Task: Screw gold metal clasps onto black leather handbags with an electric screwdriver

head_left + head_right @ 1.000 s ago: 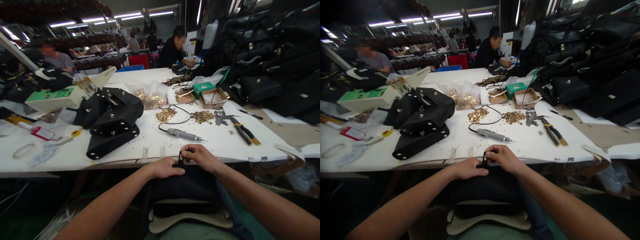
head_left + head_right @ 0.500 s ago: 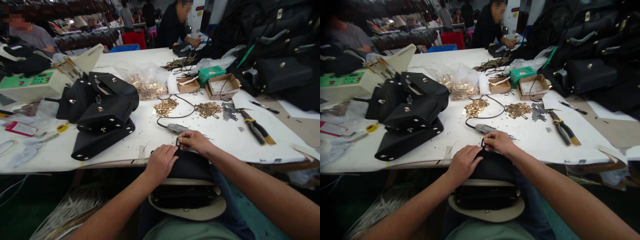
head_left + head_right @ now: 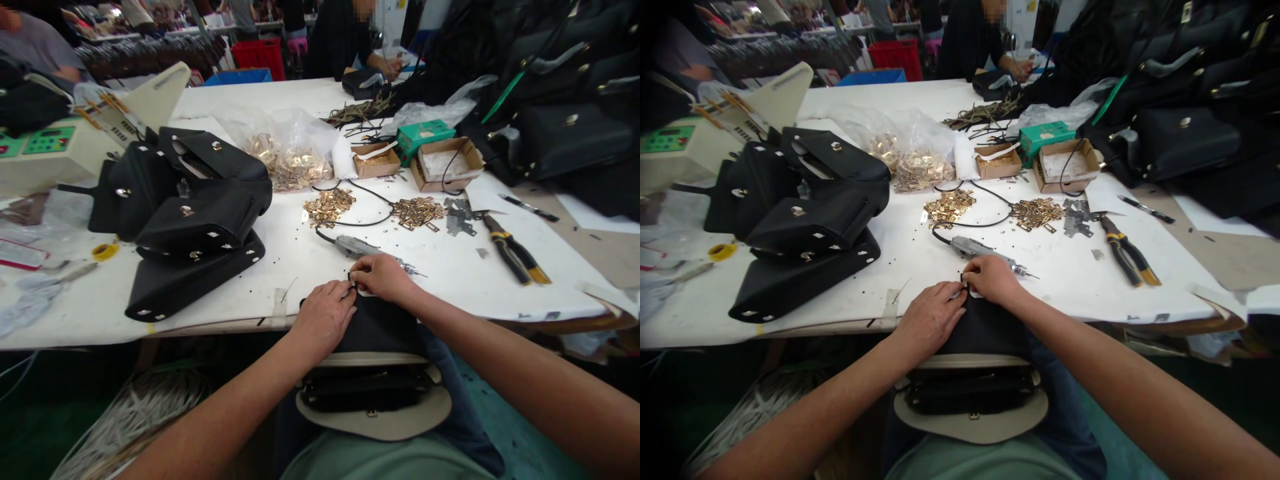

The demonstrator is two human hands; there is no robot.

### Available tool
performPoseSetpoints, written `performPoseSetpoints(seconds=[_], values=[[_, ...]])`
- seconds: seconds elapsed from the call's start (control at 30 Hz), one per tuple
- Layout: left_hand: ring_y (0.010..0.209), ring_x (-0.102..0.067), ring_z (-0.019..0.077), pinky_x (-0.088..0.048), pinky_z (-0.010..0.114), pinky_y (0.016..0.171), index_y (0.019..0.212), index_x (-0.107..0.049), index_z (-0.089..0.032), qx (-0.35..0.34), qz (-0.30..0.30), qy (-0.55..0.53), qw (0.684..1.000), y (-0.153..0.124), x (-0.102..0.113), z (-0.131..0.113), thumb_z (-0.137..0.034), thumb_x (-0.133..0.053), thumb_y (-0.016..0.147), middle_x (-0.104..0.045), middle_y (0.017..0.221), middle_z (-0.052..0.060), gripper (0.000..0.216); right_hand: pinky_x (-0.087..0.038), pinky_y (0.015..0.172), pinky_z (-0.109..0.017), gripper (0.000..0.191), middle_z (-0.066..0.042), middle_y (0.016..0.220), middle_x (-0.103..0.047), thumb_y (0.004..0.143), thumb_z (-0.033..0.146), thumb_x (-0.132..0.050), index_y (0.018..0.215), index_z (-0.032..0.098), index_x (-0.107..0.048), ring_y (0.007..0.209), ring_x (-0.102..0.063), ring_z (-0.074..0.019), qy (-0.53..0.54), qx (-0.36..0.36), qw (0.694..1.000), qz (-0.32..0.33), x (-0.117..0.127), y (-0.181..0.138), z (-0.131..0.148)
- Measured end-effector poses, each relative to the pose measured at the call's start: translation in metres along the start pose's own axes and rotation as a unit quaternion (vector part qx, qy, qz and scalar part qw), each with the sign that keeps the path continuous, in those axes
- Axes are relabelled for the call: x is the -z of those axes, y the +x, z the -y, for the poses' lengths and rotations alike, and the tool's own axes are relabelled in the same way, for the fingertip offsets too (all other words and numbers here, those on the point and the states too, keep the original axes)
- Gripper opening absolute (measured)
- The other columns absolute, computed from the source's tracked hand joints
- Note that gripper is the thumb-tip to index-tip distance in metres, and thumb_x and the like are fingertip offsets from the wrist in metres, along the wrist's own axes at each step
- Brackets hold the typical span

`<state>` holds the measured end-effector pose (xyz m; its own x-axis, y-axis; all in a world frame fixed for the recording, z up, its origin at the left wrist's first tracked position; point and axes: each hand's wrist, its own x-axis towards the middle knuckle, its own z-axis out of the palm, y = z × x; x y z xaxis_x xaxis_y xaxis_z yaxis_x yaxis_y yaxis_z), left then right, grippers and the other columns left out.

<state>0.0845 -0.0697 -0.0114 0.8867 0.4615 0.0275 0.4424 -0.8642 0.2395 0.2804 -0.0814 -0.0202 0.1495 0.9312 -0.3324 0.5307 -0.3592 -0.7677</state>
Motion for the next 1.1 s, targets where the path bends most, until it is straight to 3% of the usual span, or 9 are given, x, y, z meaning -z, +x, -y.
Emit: performPoseSetpoints(seconds=[0.17, 0.3, 0.43, 0.63, 1.1], values=[[0.113, -0.058, 0.0264, -0.051, 0.042, 0.094, 0.124, -0.059, -0.017, -0.006, 0.020, 0.004, 1.000, 0.004, 0.007, -0.003, -0.024, -0.055, 0.098, -0.065, 0.120, 0.010, 0.028, -0.046, 0.071, -0.033, 0.009, -0.004, 0.079, -0.072, 0.083, 0.025, -0.071, 0.086, 0.020, -0.077, 0.073, -0.064, -0.0191, -0.105, 0.066, 0.990, -0.061, 0.001, -0.001, 0.002], [0.112, -0.059, 0.0274, -0.052, 0.043, 0.091, 0.124, -0.060, -0.015, -0.008, 0.024, 0.018, 1.000, 0.005, 0.010, -0.004, -0.024, -0.056, 0.097, -0.066, 0.118, 0.010, 0.028, -0.045, 0.068, -0.034, 0.025, -0.004, 0.078, -0.071, 0.083, 0.027, -0.072, 0.107, 0.019, -0.072, 0.069, -0.062, -0.0189, -0.095, 0.059, 0.993, -0.042, 0.002, -0.006, 0.000], [0.118, -0.058, 0.0268, -0.051, 0.043, 0.097, 0.127, -0.060, -0.015, -0.007, -0.005, -0.006, 1.000, 0.001, 0.002, 0.000, -0.024, -0.057, 0.097, -0.067, 0.125, 0.010, 0.031, -0.043, 0.064, -0.033, 0.017, -0.004, 0.079, -0.073, 0.084, 0.029, -0.070, 0.099, 0.020, -0.070, 0.069, -0.063, -0.0191, -0.100, 0.046, 0.994, -0.004, 0.001, -0.013, 0.002], [0.126, -0.057, 0.0252, -0.047, 0.043, 0.106, 0.126, -0.061, -0.018, -0.009, -0.051, -0.044, 0.998, -0.004, -0.008, 0.006, -0.025, -0.054, 0.099, -0.067, 0.131, 0.009, 0.029, -0.042, 0.061, -0.031, 0.012, -0.002, 0.079, -0.072, 0.079, 0.021, -0.067, 0.091, 0.021, -0.066, 0.068, -0.062, -0.0178, -0.093, 0.028, 0.995, -0.006, -0.001, -0.013, 0.001], [0.113, -0.057, 0.0276, -0.048, 0.045, 0.090, 0.120, -0.063, -0.020, -0.009, 0.004, -0.020, 1.000, 0.004, 0.008, 0.005, -0.027, -0.056, 0.097, -0.066, 0.121, 0.009, 0.025, -0.035, 0.057, -0.033, 0.010, -0.003, 0.072, -0.068, 0.074, 0.016, -0.066, 0.080, 0.023, -0.062, 0.063, -0.059, -0.0186, -0.141, 0.016, 0.990, 0.009, 0.002, -0.003, 0.008]])
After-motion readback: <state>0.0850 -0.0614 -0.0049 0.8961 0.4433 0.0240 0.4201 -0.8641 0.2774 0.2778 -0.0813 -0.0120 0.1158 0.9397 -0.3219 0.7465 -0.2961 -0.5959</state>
